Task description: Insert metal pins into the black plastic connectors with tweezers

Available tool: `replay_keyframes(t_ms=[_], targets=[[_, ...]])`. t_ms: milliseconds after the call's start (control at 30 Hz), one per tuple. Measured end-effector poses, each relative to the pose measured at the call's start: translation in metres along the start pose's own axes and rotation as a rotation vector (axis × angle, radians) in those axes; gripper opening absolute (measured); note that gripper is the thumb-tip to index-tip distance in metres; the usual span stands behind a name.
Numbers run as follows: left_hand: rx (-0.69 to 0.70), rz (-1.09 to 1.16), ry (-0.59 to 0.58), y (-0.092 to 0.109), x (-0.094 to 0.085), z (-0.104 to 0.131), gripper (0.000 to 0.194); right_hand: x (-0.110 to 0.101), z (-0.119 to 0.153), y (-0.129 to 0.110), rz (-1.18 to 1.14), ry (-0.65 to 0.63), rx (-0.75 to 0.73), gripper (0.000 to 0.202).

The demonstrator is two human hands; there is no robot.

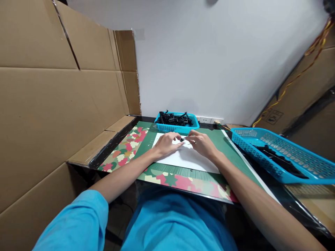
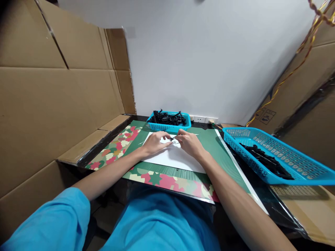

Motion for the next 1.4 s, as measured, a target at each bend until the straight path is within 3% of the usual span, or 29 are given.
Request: replay_keyframes(t_ms=[300, 400, 633, 833, 967, 1133, 1233, 1400], targets=[[0.045, -0.133, -0.027, -0.003, -0.001, 0.003, 0.021, 0.009, 0.002, -0.001, -0.133, -0.026, 0.049, 0.025], [0.057, -0.185, -0.042, -0.002, 0.001, 0.003, 0.022, 0.004, -0.002, 0.000, -0.231, -0.026, 0.046, 0.022], [0.085, -0.287, -0.105, -0.004, 0.005, 0.004, 0.019, -0.003, -0.009, 0.008, -0.353, -0.039, 0.072, 0.042], [0.144, -0.325, -0.136, 0.003, 0.003, 0.004, 0.015, -0.013, -0.014, 0.002, -0.288, -0.042, 0.008, 0.037], [0.188, -0.324, -0.130, 0.010, 0.003, 0.005, 0.012, -0.014, -0.017, -0.010, -0.452, 0.091, 0.227, 0.030], [0.213, -0.326, -0.135, 0.015, 0.003, 0.005, 0.015, 0.010, -0.015, -0.019, -0.679, 0.165, 0.453, 0.036], [0.194, -0.324, -0.129, 0.015, 0.003, 0.005, 0.015, 0.021, -0.014, -0.018, -0.630, 0.165, 0.507, 0.038], [0.172, -0.296, -0.127, 0.013, 0.003, 0.004, 0.016, 0.024, -0.014, -0.015, -0.545, 0.153, 0.474, 0.034]])
Point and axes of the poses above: each hand's wrist, its own z-axis away from the middle knuckle, its own x-axis out of the palm, y = z × x, the point moved 2 cm from there along -z, towards the middle knuckle, and after that the axes turned 7 degrees about y, right-handed, at the moved point
